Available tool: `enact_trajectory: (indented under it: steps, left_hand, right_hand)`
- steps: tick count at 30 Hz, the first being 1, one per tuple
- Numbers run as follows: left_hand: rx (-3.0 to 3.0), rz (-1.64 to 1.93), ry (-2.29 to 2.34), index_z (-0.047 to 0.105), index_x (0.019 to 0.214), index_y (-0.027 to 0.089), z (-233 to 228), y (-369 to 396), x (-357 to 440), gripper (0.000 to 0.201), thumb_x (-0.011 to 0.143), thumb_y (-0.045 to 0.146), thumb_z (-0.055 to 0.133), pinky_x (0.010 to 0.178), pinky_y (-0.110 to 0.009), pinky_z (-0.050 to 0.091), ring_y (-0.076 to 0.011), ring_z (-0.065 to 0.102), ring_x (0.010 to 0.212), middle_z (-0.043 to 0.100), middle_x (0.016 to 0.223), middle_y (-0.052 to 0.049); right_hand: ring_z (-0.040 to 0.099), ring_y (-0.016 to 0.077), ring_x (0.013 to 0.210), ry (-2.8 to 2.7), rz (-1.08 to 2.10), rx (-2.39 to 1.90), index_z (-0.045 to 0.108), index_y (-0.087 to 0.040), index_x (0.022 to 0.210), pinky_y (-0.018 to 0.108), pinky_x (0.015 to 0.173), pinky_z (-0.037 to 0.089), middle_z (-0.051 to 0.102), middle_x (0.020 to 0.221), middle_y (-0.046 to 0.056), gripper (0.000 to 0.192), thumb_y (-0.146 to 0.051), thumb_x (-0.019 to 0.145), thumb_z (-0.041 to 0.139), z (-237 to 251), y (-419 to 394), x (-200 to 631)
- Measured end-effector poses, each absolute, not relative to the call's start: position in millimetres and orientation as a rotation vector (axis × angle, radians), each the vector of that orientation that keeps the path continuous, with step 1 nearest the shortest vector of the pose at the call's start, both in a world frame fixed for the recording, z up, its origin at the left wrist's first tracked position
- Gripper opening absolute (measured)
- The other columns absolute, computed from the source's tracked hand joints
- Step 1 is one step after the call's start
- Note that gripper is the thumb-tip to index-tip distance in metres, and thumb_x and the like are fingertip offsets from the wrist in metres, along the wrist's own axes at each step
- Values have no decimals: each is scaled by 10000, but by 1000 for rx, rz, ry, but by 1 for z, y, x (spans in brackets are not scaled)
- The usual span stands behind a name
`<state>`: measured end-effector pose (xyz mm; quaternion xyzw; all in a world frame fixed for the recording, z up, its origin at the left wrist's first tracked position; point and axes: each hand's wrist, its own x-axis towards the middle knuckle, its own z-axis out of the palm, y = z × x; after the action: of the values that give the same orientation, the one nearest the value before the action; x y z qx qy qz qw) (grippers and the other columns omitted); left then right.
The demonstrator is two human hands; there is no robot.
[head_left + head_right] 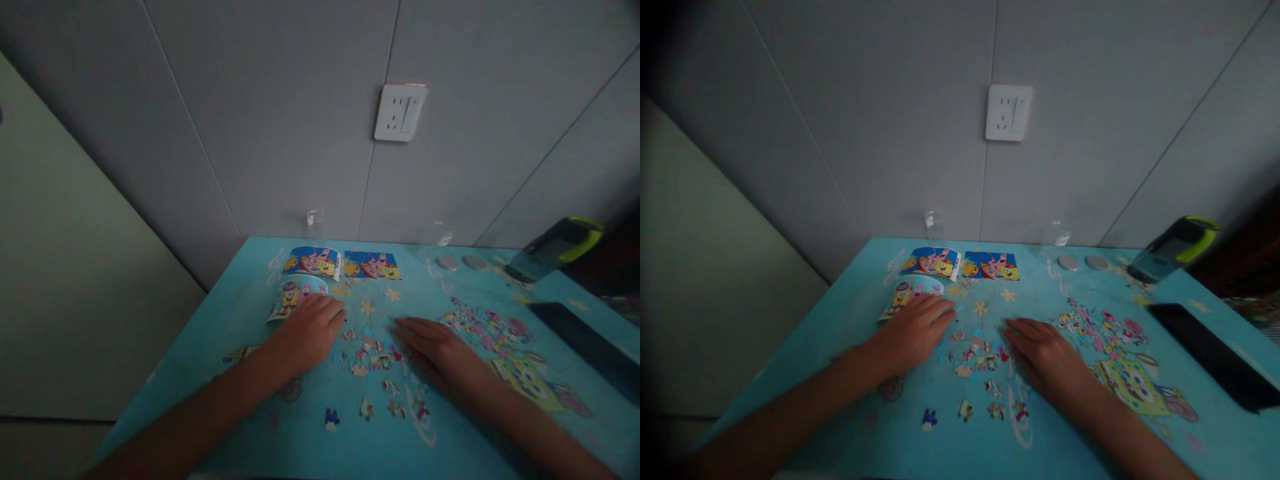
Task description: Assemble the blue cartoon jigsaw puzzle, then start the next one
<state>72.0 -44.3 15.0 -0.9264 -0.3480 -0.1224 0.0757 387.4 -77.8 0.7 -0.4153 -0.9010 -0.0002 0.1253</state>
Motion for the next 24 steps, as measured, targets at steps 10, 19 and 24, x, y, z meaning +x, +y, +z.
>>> enact_trajectory:
  steps: [10, 19, 24]
  left_hand:
    - [-2947, -625, -1263, 540, 1384, 162, -16, -36, 73, 373, 1025, 248, 491, 1157, -474, 432, -247, 541, 1293, 585, 1391, -111]
    - [-3050, -688, -1317, 533, 1399, 160, -13, -40, 67, 382, 1066, 298, 406, 1238, -467, 362, -232, 459, 1404, 536, 1482, -97]
    - [-3077, -632, -1284, 525, 1417, 159, -13, -38, 63, 395, 1065, 294, 407, 1256, -461, 342, -223, 420, 1445, 507, 1520, -88]
  right_hand:
    - [611, 300, 1290, -2628, -111, -1139, 617, -288, 1399, 554, 1012, 564, 612, 1455, 74, 451, -162, 975, 534, -21, -40, 399]
    - [658, 282, 1191, -2509, 103, -1166, 696, -310, 1268, 527, 1023, 558, 684, 1307, 65, 314, -271, 988, 562, -19, -16, 402]
    - [706, 276, 1083, -2362, 255, -1271, 704, -316, 1208, 481, 939, 606, 724, 1209, 50, 263, -312, 985, 565, -16, -23, 429]
